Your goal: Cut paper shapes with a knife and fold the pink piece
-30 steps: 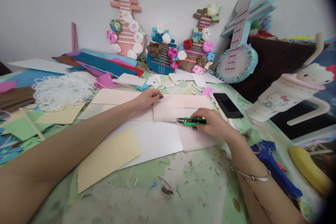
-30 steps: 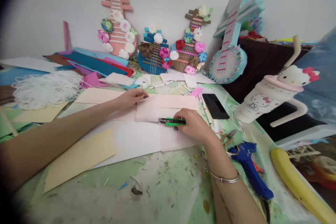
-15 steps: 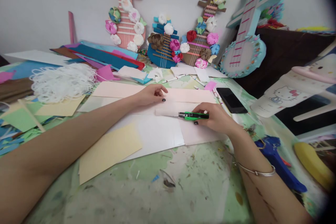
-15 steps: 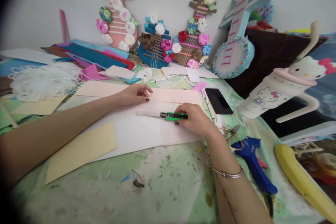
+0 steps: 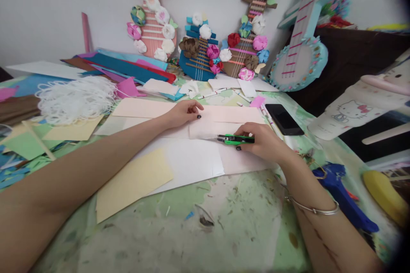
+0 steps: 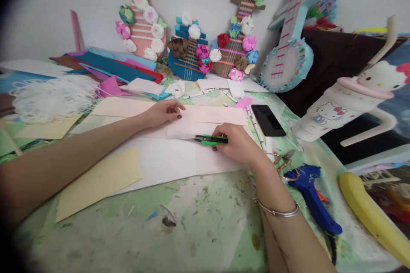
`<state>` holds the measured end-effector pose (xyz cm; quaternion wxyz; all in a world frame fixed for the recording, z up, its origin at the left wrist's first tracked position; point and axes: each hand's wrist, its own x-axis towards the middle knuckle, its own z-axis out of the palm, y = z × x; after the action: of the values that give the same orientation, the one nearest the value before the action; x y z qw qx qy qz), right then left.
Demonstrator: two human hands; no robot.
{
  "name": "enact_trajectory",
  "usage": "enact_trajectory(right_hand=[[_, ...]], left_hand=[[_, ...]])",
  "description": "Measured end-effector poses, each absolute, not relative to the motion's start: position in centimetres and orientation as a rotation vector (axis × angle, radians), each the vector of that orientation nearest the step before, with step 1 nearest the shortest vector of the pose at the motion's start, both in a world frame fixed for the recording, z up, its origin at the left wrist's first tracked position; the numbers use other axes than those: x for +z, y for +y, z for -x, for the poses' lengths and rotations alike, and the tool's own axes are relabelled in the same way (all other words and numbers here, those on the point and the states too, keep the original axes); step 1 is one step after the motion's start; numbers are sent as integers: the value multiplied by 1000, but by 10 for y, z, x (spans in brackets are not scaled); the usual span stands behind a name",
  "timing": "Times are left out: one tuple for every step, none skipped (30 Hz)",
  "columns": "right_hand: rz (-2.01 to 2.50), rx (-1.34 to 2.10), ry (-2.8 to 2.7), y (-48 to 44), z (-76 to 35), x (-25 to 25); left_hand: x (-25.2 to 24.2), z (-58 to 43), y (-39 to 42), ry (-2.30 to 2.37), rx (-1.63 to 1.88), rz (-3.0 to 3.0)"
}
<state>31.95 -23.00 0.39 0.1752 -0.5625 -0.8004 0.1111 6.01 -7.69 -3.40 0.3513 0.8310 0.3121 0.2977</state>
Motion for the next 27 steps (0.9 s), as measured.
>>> enact_trajectory(right_hand=[[1593,310,-2271,-230,-319,4],[1593,305,-2273,-230,-319,4],[1593,299,-2273,-230,-319,4],[1591,296,-2273,-230,-319,4],[1588,293,-2271,-230,-319,3],[1583,292,-2271,-229,-319,3],[1579,292,-2271,-230,-318,3],[1576,291,-2273,-230,-318,3],[1576,288,-2276,-230,-317,3],[1577,283,-2280,-230,-317,4],[1579,275,-2285,-231,-316,4],[1581,268,-2291,-231,-316,5],[1582,265,-2297,-232,-316,5],[1583,268,-2299,-232,-315,6],[1582,277,-2300,-233,-316,6],[1580,287,-2299,-233,-316,7],[1575,296,-2299,-233,-316,7],[1570,301,-2299,-234,-317,7],[1566,300,-2298,-234,-318,7],[1562,297,-2298,-234,-318,7],[1564,294,-2295,-234,-319,7],[1569,293,-2289,-234,-320,8],[1577,299,-2283,-234,-321,8],[1588,312,-2276,-234,-321,9],[1604,331,-2267,-235,-322,9],[1620,352,-2257,-235,-323,10],[1634,372,-2250,-235,-323,10]], left_hand=[[-34,-60,-77,812,784,-2166],[-35,-61,-77,816,797,-2182],[-35,-61,-76,819,812,-2198],[-35,-62,-76,822,826,-2216],[-36,-63,-76,823,841,-2233],[-36,-64,-75,826,854,-2250],[-36,-65,-75,829,866,-2266],[-37,-65,-75,834,875,-2280],[-37,-66,-75,839,878,-2292],[-37,-66,-75,843,877,-2302],[-38,-67,-75,846,872,-2311],[-38,-67,-74,847,866,-2318],[-39,-67,-74,847,860,-2325],[-39,-67,-74,847,854,-2330],[-40,-66,-74,848,849,-2335],[-40,-66,-74,849,843,-2340],[-41,-66,-73,851,839,-2344],[-41,-66,-73,855,835,-2347],[-41,-66,-73,858,831,-2350],[-41,-66,-73,862,828,-2352],[-42,-66,-73,866,825,-2354],[-41,-66,-73,870,823,-2355],[-41,-66,-74,874,822,-2356],[-41,-66,-74,877,821,-2357],[-41,-66,-74,879,819,-2358],[-41,-66,-74,877,815,-2359],[-41,-66,-74,873,809,-2360]])
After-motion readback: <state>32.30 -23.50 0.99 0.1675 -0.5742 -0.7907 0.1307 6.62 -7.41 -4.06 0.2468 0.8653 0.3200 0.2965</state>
